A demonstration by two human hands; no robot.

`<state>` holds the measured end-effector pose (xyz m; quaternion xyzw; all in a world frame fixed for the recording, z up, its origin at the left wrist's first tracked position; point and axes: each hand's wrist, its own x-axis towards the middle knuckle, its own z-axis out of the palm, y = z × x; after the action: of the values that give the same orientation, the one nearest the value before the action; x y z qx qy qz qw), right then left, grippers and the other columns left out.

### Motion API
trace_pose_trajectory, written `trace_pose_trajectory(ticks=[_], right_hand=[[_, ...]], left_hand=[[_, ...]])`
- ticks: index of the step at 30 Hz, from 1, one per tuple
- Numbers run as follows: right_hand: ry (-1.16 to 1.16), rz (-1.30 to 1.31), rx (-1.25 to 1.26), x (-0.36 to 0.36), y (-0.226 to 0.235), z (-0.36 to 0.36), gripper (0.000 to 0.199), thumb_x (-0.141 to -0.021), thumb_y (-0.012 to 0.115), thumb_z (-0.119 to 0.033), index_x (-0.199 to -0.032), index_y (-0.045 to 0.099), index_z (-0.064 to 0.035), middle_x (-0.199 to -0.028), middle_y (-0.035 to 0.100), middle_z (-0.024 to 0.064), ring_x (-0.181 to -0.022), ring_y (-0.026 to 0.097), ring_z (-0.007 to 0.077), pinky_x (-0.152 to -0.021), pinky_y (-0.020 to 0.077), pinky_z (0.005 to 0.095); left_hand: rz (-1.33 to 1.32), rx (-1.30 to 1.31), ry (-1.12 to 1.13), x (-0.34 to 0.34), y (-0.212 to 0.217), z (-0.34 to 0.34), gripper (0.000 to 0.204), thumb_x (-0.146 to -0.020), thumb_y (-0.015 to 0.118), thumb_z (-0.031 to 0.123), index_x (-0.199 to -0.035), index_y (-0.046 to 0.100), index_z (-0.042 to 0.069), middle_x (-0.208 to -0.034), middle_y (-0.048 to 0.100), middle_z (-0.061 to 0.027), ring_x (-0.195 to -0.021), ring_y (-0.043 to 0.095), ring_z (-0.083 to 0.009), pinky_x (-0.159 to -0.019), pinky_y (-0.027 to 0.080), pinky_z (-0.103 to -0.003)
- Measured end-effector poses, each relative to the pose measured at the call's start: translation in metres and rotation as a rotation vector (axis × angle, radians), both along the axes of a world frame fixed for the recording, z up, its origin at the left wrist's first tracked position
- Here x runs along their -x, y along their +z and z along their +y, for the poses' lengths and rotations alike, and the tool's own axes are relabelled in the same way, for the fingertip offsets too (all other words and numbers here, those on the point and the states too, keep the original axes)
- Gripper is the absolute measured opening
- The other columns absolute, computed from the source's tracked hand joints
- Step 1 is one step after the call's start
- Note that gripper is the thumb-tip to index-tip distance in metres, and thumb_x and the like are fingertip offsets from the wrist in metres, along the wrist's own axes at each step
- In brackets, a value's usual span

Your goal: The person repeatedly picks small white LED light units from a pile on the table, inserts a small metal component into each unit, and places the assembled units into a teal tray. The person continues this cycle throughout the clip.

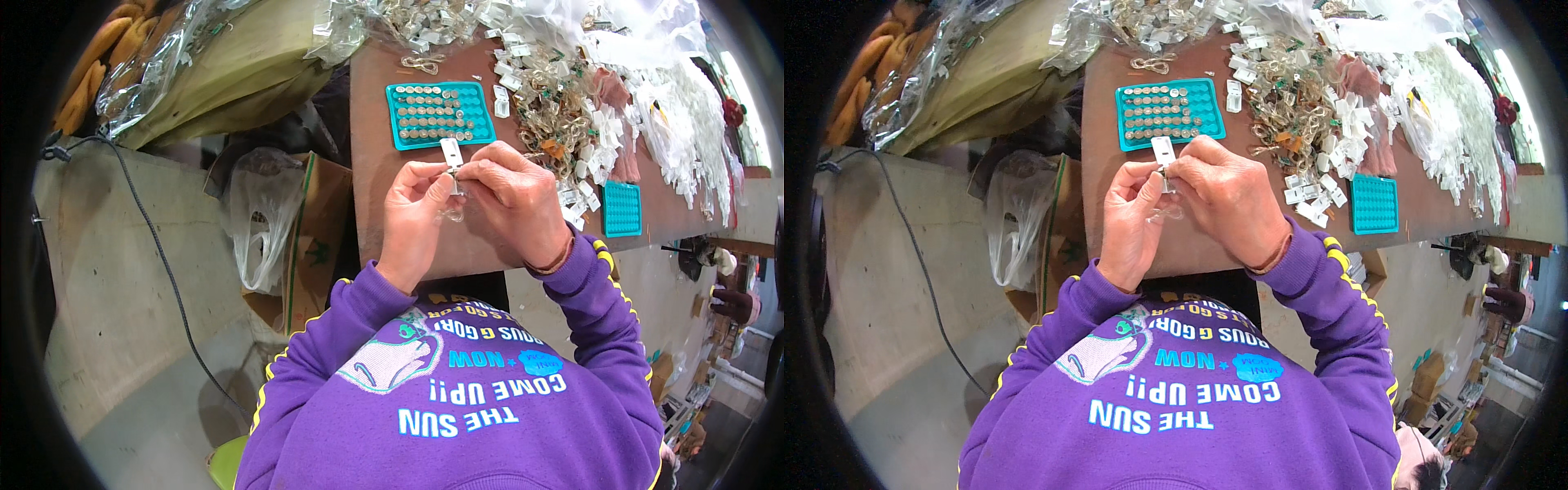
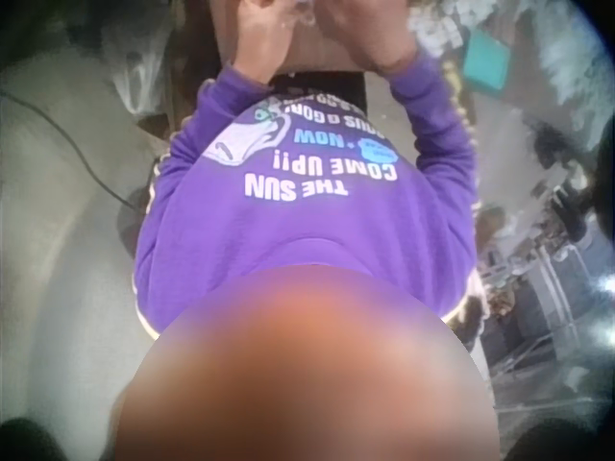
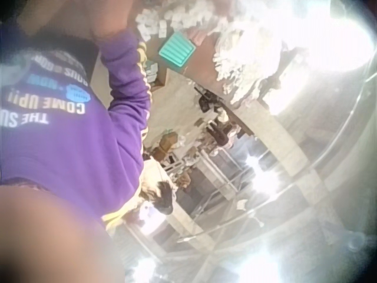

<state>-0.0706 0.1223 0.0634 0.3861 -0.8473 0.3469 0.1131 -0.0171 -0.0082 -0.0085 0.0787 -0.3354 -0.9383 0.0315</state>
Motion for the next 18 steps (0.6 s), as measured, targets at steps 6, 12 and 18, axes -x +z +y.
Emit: trace_pose_trajectory(ticks=[6, 12, 18], right_hand=[[-0.009, -0.047, 0.077, 0.000, 0.009, 0.001, 0.014, -0.074, 0.071, -0.001, -0.088, 0.069, -0.0045, -0.080, 0.065, 0.0090, -0.067, 0.066, 0.0252, -0.058, 0.0530, 0.0324], [0.002, -0.191, 0.096, 0.006, 0.002, 0.002, 0.017, -0.074, 0.070, 0.004, -0.090, 0.070, -0.0027, -0.082, 0.067, 0.0090, -0.071, 0.066, 0.0216, -0.060, 0.0517, 0.0282], [0.065, 0.136, 0.101, 0.000, -0.014, 0.002, 0.023, -0.079, 0.068, -0.007, -0.103, 0.069, -0.0055, -0.083, 0.068, 0.0109, -0.070, 0.065, 0.0264, -0.064, 0.0524, 0.0324]], left_hand=[[0.018, -0.009, -0.035, -0.001, 0.000, -0.002, 0.011, -0.094, 0.063, 0.010, -0.102, 0.059, 0.003, -0.093, 0.067, -0.0074, -0.075, 0.063, -0.0128, -0.069, 0.051, -0.025], [-0.002, 0.008, -0.033, -0.001, 0.000, -0.003, 0.012, -0.095, 0.062, 0.011, -0.102, 0.058, 0.002, -0.092, 0.067, -0.0086, -0.074, 0.064, -0.0139, -0.066, 0.052, -0.025], [-0.026, -0.043, 0.003, 0.001, 0.000, -0.002, 0.015, -0.097, 0.059, 0.014, -0.104, 0.055, 0.001, -0.094, 0.067, -0.0109, -0.076, 0.066, -0.0157, -0.064, 0.053, -0.027]])
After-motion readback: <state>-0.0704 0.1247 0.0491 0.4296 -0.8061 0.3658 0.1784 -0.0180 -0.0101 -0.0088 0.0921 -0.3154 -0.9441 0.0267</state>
